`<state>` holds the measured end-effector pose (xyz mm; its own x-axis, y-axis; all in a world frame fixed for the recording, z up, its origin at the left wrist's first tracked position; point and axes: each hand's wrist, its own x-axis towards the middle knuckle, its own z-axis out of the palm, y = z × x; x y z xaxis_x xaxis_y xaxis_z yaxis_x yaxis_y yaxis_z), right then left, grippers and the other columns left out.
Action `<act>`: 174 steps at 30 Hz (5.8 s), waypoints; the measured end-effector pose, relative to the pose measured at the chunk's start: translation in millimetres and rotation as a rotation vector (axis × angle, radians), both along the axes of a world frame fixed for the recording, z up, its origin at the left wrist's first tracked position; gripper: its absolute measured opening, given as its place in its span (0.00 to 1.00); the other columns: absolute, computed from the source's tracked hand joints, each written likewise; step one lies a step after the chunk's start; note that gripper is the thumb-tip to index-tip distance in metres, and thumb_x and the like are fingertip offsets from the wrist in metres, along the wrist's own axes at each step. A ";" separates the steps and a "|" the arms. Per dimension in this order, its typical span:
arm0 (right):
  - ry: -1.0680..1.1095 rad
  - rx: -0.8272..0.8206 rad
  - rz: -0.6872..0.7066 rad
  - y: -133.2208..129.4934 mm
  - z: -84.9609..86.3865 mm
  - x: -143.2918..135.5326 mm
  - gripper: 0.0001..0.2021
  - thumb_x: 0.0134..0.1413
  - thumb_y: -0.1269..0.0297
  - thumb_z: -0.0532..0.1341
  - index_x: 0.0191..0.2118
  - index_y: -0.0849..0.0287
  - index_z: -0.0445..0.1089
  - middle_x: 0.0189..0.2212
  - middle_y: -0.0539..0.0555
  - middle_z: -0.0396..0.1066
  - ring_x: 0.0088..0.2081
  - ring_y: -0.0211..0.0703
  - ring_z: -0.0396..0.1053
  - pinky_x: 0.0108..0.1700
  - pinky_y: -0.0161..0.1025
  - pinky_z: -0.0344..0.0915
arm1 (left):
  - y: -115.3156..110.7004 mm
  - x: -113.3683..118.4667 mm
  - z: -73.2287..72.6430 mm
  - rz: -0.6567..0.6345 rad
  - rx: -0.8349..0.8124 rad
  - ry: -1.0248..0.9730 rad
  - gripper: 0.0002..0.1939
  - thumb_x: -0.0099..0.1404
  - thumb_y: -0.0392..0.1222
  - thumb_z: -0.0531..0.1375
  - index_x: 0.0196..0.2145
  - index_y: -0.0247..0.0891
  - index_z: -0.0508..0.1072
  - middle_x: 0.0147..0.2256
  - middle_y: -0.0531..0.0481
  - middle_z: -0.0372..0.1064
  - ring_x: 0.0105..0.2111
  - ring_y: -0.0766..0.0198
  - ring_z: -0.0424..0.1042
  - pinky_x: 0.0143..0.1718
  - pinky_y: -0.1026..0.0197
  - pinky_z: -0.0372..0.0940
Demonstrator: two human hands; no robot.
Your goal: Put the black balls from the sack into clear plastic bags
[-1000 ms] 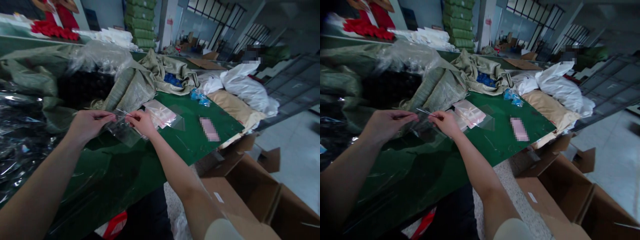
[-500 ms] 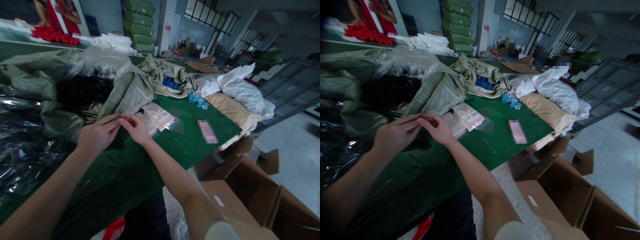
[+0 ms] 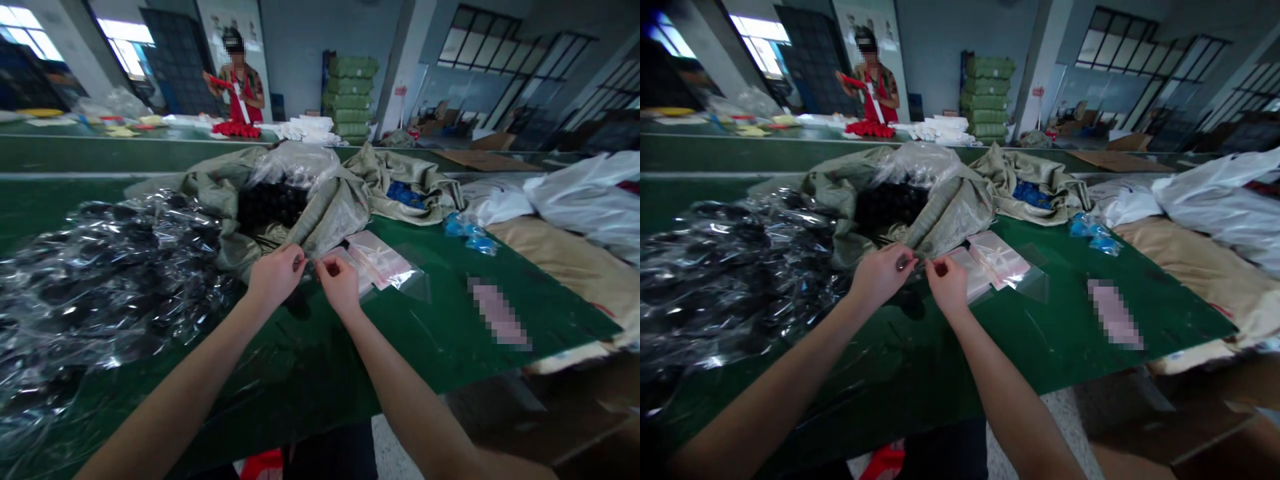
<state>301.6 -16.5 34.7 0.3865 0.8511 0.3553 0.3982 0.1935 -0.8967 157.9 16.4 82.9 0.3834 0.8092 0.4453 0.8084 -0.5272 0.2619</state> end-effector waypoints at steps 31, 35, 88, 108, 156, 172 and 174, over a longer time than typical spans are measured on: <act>-0.281 -0.124 0.190 20.4 115.2 -34.1 0.11 0.44 0.71 0.56 0.38 0.57 0.62 0.17 0.42 0.60 0.20 0.36 0.61 0.24 0.32 0.53 | 4.6 -52.1 56.5 0.051 0.379 -0.105 0.11 0.64 0.37 0.55 0.23 0.37 0.62 0.23 0.55 0.61 0.21 0.71 0.61 0.22 0.67 0.55; -0.285 -0.127 0.230 21.0 113.4 -34.2 0.14 0.44 0.72 0.56 0.40 0.58 0.62 0.18 0.41 0.60 0.20 0.35 0.61 0.25 0.31 0.54 | 4.6 -50.7 55.7 0.073 0.403 -0.104 0.11 0.64 0.36 0.55 0.23 0.37 0.62 0.23 0.55 0.61 0.21 0.71 0.61 0.22 0.67 0.56; -0.398 0.185 0.147 -5.7 117.8 -49.3 0.12 0.49 0.69 0.54 0.19 0.56 0.52 0.14 0.45 0.55 0.17 0.33 0.56 0.20 0.32 0.49 | -28.0 -40.0 65.7 0.051 0.577 -0.320 0.11 0.61 0.31 0.58 0.23 0.40 0.63 0.20 0.56 0.61 0.19 0.71 0.62 0.20 0.66 0.60; -0.567 -0.092 0.463 8.0 124.7 -27.8 0.17 0.57 0.59 0.56 0.19 0.58 0.61 0.17 0.46 0.61 0.21 0.34 0.57 0.25 0.34 0.48 | 1.1 -43.2 51.8 0.245 0.301 -0.031 0.09 0.61 0.38 0.56 0.23 0.38 0.65 0.25 0.52 0.65 0.23 0.66 0.63 0.22 0.64 0.51; -0.700 -0.274 0.376 15.3 12.3 -24.9 0.10 0.49 0.62 0.61 0.36 0.63 0.68 0.33 0.60 0.72 0.37 0.49 0.71 0.40 0.43 0.66 | 17.0 -39.0 37.0 0.251 0.008 0.186 0.10 0.65 0.43 0.52 0.33 0.39 0.71 0.36 0.48 0.73 0.33 0.59 0.73 0.30 0.61 0.58; -0.227 0.094 0.392 33.7 60.5 -21.9 0.15 0.50 0.63 0.60 0.45 0.57 0.63 0.37 0.54 0.73 0.33 0.43 0.71 0.34 0.40 0.69 | 22.2 -44.8 44.2 0.160 -0.119 0.077 0.09 0.64 0.43 0.53 0.34 0.39 0.72 0.36 0.45 0.74 0.36 0.58 0.73 0.34 0.60 0.62; -0.300 0.090 0.374 32.5 60.1 -19.3 0.15 0.50 0.63 0.61 0.45 0.58 0.65 0.33 0.53 0.72 0.30 0.42 0.70 0.32 0.39 0.67 | 24.9 -47.1 43.2 0.155 -0.120 0.053 0.09 0.64 0.43 0.54 0.33 0.39 0.72 0.35 0.46 0.74 0.35 0.58 0.73 0.34 0.60 0.62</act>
<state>282.4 16.0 94.8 -0.0705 0.8730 0.4826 0.5251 0.4438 -0.7262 110.8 41.3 126.1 0.2708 0.9064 0.3241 0.8917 -0.3630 0.2702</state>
